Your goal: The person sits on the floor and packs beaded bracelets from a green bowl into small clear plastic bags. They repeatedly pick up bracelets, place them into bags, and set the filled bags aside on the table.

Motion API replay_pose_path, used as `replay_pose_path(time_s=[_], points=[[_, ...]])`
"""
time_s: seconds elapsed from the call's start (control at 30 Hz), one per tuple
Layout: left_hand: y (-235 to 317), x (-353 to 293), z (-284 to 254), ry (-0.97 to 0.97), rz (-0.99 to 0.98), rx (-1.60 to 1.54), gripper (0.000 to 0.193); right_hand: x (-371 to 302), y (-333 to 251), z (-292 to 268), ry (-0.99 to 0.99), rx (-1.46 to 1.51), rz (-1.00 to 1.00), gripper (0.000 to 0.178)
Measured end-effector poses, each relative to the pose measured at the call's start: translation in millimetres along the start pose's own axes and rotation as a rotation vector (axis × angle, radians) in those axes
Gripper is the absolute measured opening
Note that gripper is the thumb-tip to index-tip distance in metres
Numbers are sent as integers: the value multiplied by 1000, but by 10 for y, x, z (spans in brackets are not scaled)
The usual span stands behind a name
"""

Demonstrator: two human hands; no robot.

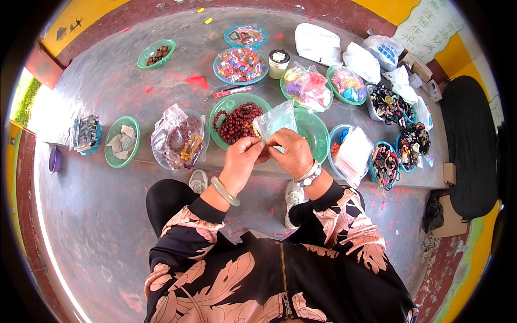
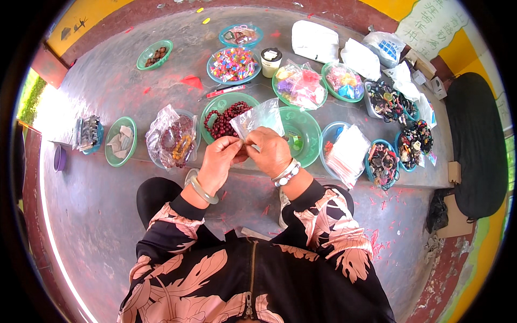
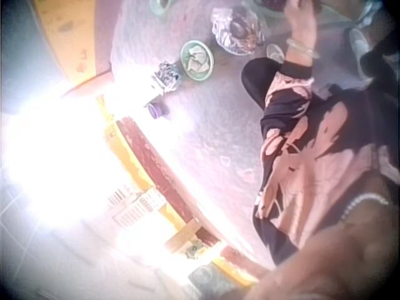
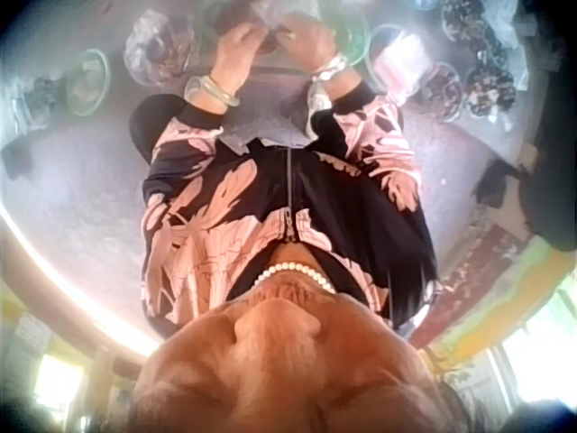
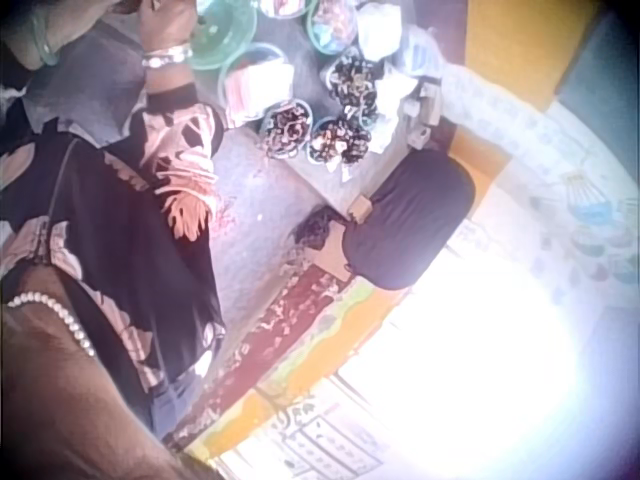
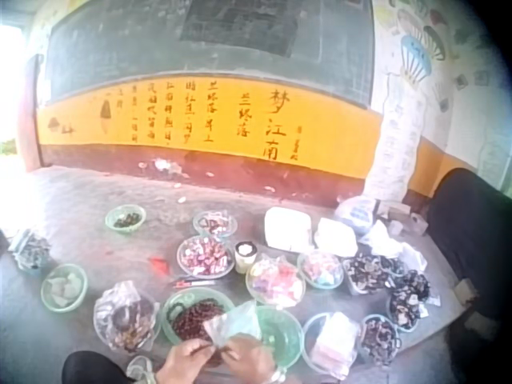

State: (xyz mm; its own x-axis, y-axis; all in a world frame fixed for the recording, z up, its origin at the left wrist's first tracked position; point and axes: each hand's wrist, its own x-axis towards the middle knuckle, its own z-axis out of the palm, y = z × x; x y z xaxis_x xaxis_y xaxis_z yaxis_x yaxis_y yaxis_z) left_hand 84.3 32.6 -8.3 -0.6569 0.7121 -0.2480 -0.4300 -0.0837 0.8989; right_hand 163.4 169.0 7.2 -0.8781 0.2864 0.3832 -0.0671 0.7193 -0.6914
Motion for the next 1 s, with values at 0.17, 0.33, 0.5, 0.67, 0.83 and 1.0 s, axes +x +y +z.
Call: replay_pose_path(time_s=[0.17,0.33,0.5,0.67,0.83,1.0], points=[[-47,23,-45,-24,-23,-90,14,-9,-10,-12,-59,114,94,11],[-30,12,-45,-33,-20,-101,13,7,62,-21,-156,272,307,16],[-17,-2,-29,-48,-3,-79,13,9,116,-1,-168,403,390,17],[-3,2,-15,-32,-13,6,13,-13,225,33,-182,477,411,16],[-51,2,-19,-44,53,175,12,-22,282,51,-166,530,495,13],[-57,3,-37,-60,50,192,12,-1,168,26,71,134,282,5]])
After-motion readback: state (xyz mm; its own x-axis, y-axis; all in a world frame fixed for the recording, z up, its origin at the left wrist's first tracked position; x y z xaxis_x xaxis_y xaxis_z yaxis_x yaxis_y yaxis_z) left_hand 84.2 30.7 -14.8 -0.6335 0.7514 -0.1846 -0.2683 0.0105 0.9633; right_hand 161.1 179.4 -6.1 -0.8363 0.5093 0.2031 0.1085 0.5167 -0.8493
